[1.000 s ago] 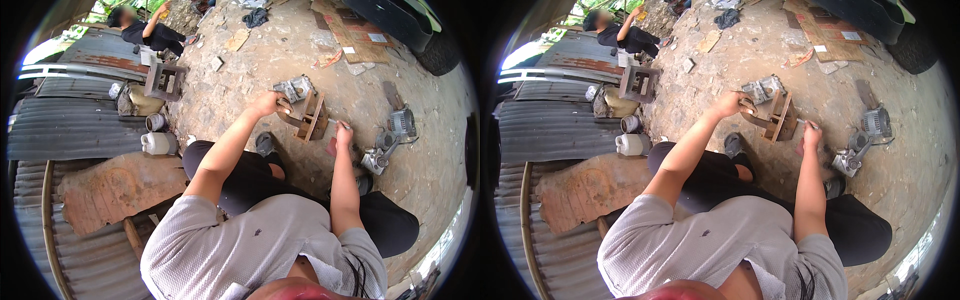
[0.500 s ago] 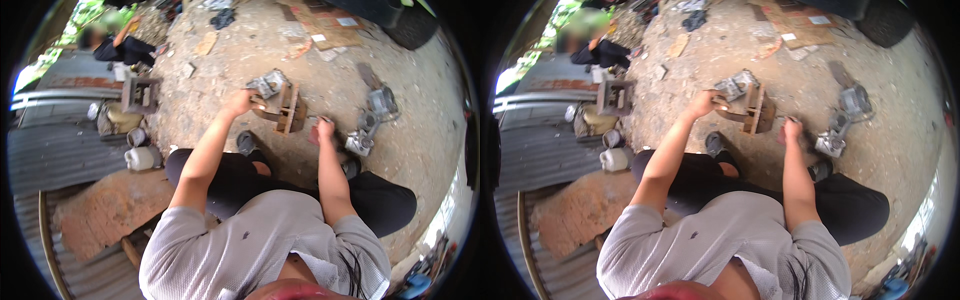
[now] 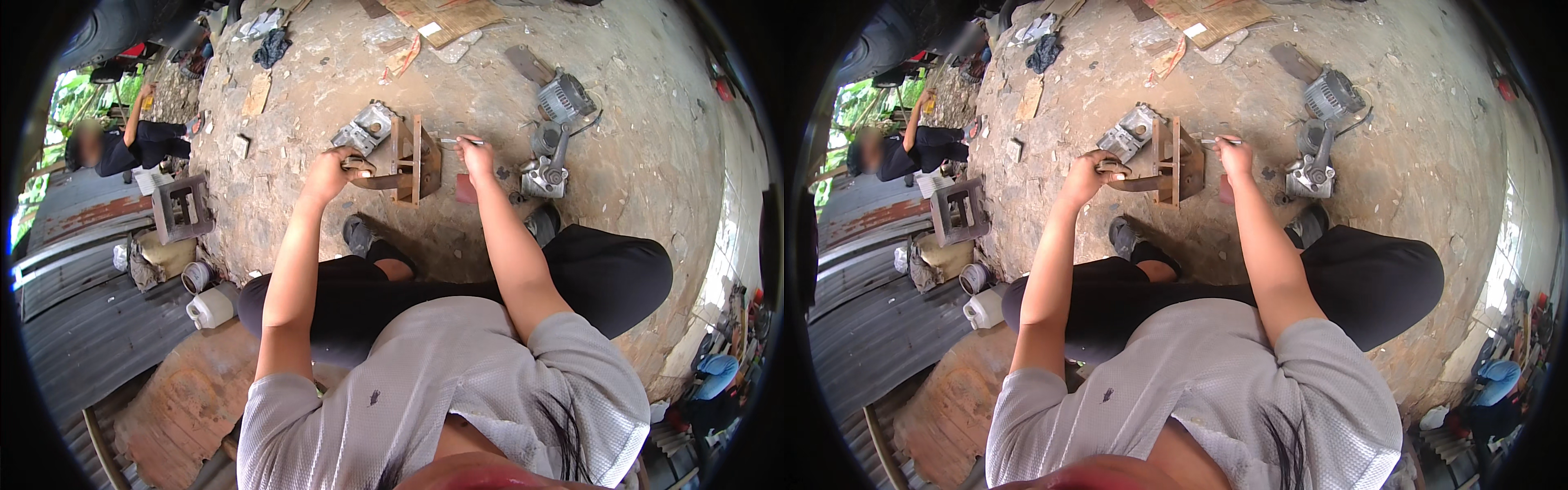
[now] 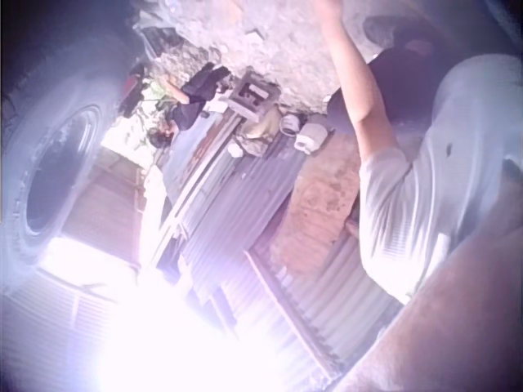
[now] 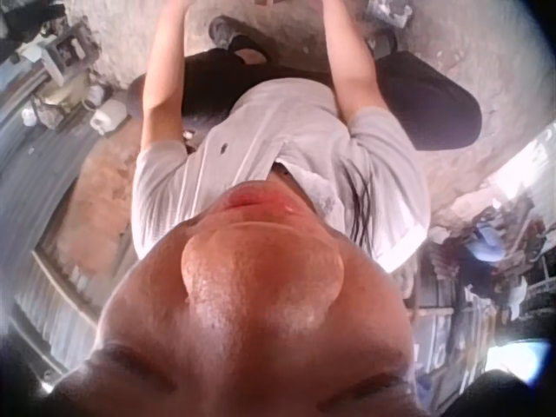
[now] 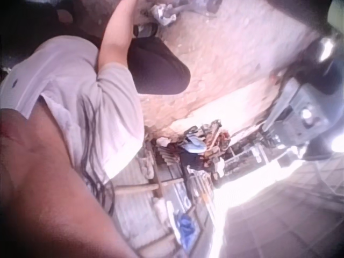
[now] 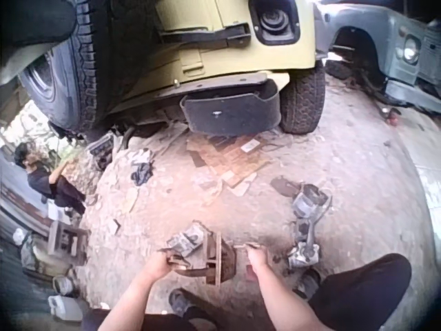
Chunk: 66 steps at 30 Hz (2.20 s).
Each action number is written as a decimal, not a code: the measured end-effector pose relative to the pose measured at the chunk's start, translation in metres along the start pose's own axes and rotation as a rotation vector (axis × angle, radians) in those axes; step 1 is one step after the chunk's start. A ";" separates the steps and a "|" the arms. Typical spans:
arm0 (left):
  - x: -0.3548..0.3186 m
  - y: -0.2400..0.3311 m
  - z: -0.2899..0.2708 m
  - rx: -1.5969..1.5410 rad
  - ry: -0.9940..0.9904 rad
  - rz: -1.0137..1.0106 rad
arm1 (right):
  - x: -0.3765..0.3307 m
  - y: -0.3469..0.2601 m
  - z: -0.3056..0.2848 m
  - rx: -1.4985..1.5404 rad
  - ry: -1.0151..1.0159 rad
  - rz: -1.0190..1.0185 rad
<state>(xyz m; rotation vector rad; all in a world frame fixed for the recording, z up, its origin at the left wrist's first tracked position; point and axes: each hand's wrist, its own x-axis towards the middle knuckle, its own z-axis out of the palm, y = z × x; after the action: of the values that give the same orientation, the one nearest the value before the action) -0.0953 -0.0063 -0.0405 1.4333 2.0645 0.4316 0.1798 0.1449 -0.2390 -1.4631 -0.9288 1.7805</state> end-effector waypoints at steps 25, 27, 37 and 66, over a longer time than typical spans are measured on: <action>0.000 -0.009 0.001 0.003 0.004 -0.079 | 0.006 0.032 -0.017 -0.141 0.085 0.119; 0.001 -0.003 0.002 -0.004 0.006 -0.092 | 0.022 0.026 -0.022 -0.007 0.093 0.064; -0.002 0.021 0.005 0.100 -0.003 -0.056 | 0.027 0.010 -0.045 -0.027 0.248 0.190; 0.008 0.005 0.001 0.122 -0.061 0.112 | 0.031 -0.025 0.015 -0.575 0.025 -0.062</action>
<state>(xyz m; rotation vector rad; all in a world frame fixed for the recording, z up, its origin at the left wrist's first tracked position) -0.0934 0.0033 -0.0407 1.6196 1.9986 0.3070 0.1607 0.1820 -0.2325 -1.7643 -1.5420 1.5093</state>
